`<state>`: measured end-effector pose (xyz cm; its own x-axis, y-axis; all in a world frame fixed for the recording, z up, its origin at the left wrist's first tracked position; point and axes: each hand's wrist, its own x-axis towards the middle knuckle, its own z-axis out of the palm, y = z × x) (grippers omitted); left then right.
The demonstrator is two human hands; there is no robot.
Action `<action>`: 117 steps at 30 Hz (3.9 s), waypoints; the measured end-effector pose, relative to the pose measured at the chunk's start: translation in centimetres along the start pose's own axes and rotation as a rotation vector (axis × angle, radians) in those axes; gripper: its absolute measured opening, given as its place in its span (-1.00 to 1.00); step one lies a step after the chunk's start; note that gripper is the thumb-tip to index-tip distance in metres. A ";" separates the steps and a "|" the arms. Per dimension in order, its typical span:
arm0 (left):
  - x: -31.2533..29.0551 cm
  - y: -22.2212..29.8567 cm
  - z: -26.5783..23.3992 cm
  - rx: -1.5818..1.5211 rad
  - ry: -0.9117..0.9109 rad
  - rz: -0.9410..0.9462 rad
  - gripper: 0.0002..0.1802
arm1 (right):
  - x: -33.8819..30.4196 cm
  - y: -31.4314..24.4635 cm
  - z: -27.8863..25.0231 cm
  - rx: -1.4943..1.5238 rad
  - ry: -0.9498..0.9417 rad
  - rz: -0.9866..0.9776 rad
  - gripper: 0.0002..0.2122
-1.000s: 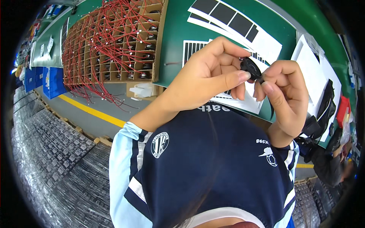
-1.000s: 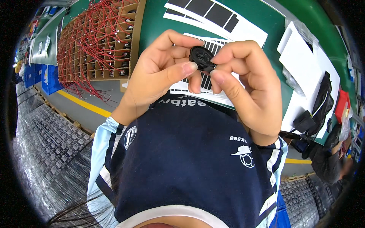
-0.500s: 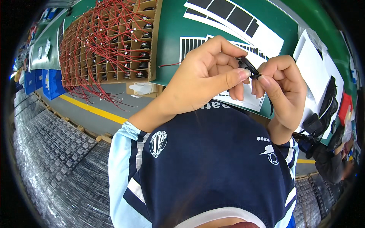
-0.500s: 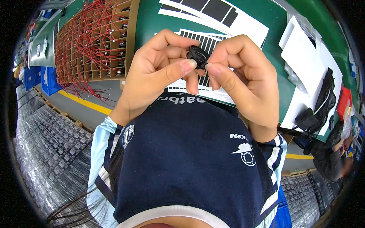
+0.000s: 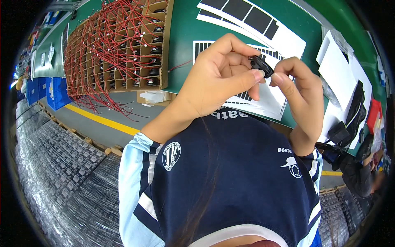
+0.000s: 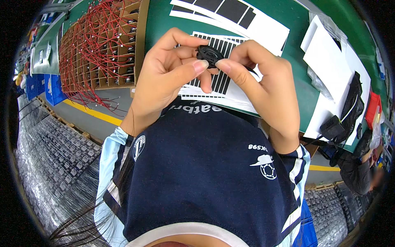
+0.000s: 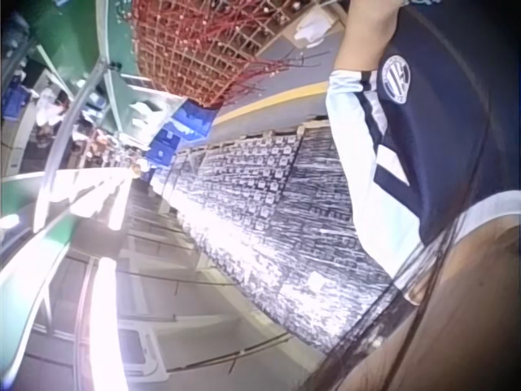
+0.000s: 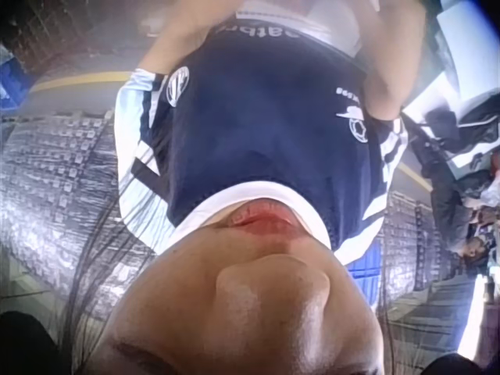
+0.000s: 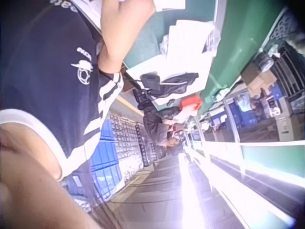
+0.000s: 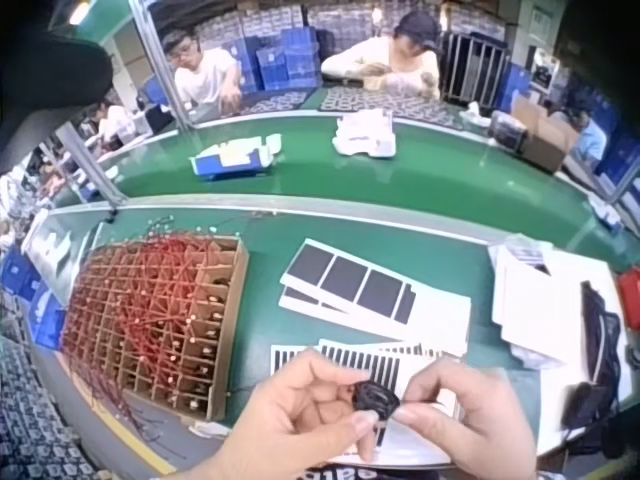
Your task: Assembling small circular electronic components by attaching adhesive stickers and red wires at an assembly line station.
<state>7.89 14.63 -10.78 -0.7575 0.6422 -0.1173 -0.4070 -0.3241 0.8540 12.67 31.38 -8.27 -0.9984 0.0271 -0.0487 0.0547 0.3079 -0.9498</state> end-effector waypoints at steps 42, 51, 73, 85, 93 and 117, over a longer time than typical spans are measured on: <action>0.7 -1.3 0.0 -0.001 0.027 0.043 -0.85 | 1.2 1.3 0.7 -0.307 0.019 -0.379 -0.85; 0.9 -1.5 0.6 0.183 0.111 0.097 -0.76 | 1.2 1.2 0.9 -0.456 0.078 -0.358 -0.83; 0.6 -0.6 0.1 -0.321 0.018 -0.171 -0.77 | 1.4 1.5 0.3 -0.148 -0.045 -0.297 -0.86; 0.9 -0.6 0.5 0.138 0.140 -0.056 -0.73 | 1.0 1.4 1.0 -0.538 0.048 -0.367 -0.83; 1.1 -0.9 -0.1 0.233 0.182 -0.005 -0.71 | 1.2 1.9 0.3 -0.305 -0.079 -0.389 -0.80; 1.3 -1.8 0.4 0.192 0.209 0.064 -0.73 | 0.8 1.5 1.5 -0.500 0.083 -0.371 -0.81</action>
<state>7.85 16.30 -12.26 -0.8757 0.4607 -0.1448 -0.2659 -0.2097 0.9409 11.97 30.41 -10.23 -0.9490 -0.0994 0.2992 -0.2766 0.7178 -0.6389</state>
